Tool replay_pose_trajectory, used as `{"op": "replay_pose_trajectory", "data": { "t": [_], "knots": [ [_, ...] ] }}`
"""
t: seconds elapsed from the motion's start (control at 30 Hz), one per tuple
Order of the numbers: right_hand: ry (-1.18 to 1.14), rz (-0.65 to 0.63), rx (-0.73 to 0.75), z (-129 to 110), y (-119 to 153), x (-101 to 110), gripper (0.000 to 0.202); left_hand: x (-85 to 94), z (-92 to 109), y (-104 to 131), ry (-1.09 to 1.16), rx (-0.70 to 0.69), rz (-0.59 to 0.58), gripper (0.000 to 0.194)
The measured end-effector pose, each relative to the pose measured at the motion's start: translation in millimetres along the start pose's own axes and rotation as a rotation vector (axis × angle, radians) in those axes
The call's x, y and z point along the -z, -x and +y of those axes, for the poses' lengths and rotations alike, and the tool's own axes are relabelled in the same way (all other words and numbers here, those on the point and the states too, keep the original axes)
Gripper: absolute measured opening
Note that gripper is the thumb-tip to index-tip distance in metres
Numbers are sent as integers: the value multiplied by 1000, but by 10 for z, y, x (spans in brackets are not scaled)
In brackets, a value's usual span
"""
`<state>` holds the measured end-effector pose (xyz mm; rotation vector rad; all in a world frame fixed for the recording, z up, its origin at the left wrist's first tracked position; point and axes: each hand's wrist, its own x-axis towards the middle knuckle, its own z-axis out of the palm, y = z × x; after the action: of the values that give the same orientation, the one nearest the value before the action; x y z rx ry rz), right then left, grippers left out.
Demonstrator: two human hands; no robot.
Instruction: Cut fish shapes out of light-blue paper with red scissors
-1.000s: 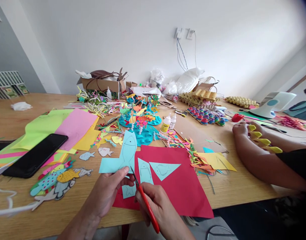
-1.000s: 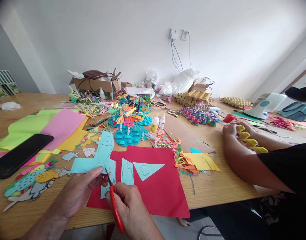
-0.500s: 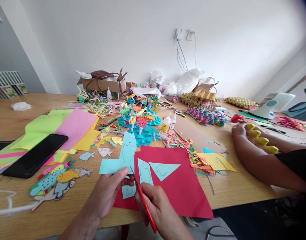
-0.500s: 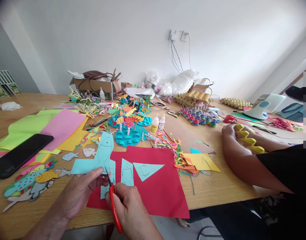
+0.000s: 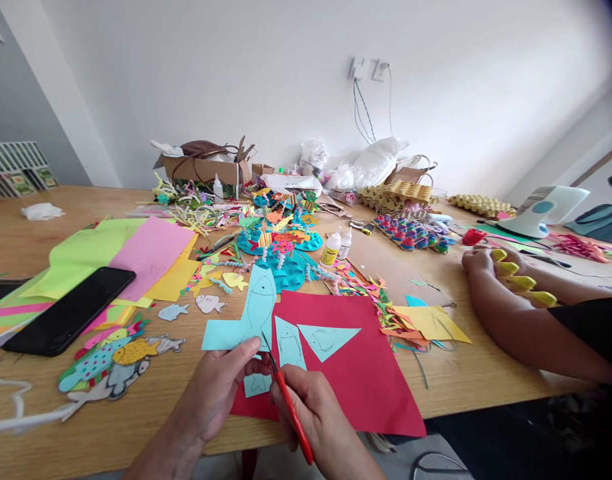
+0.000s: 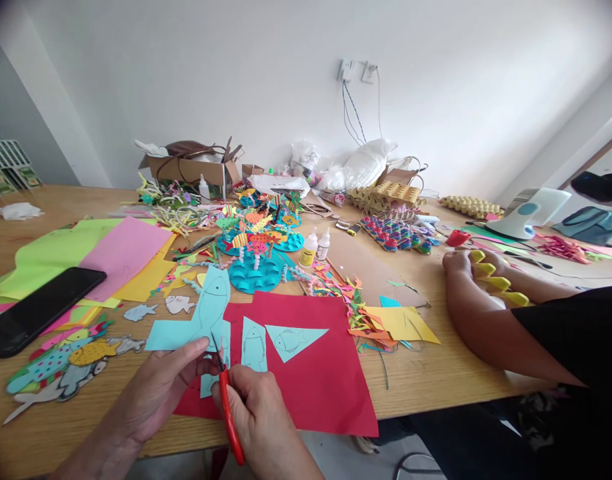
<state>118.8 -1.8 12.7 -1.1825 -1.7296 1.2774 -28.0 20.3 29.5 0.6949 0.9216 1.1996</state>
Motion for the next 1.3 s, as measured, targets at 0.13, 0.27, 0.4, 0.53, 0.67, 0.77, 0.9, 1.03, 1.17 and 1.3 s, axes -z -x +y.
{"op": "replay_pose_trajectory", "data": {
  "t": [0.13,0.27,0.4,0.53,0.67,0.77,0.9,1.03,1.17,1.3],
  "knots": [
    [3,12,12,-24,3,6,41,1,-4,2,-1,-3,-19,19],
    [-5,14,0,-42,0,17,43,22,1,-13,34,-8,48,19],
    [-5,3,-6,-37,-13,16,42,23,25,-26,65,-51,111,21],
    [5,-5,-11,-24,-19,8,40,6,19,-16,64,-48,113,20],
    [8,1,-19,-14,-11,10,38,0,-3,-2,81,-37,98,20],
    [16,1,-9,-4,-7,15,39,-6,4,5,78,-36,83,19],
    [34,4,5,10,-5,22,41,-17,21,14,69,-33,76,18],
    [53,1,20,20,-4,26,40,-21,12,14,61,-28,76,19],
    [59,4,9,33,-5,19,36,-22,-1,15,62,-32,63,17],
    [69,-6,3,43,-5,17,35,-20,5,13,64,-39,51,17]
  ]
}}
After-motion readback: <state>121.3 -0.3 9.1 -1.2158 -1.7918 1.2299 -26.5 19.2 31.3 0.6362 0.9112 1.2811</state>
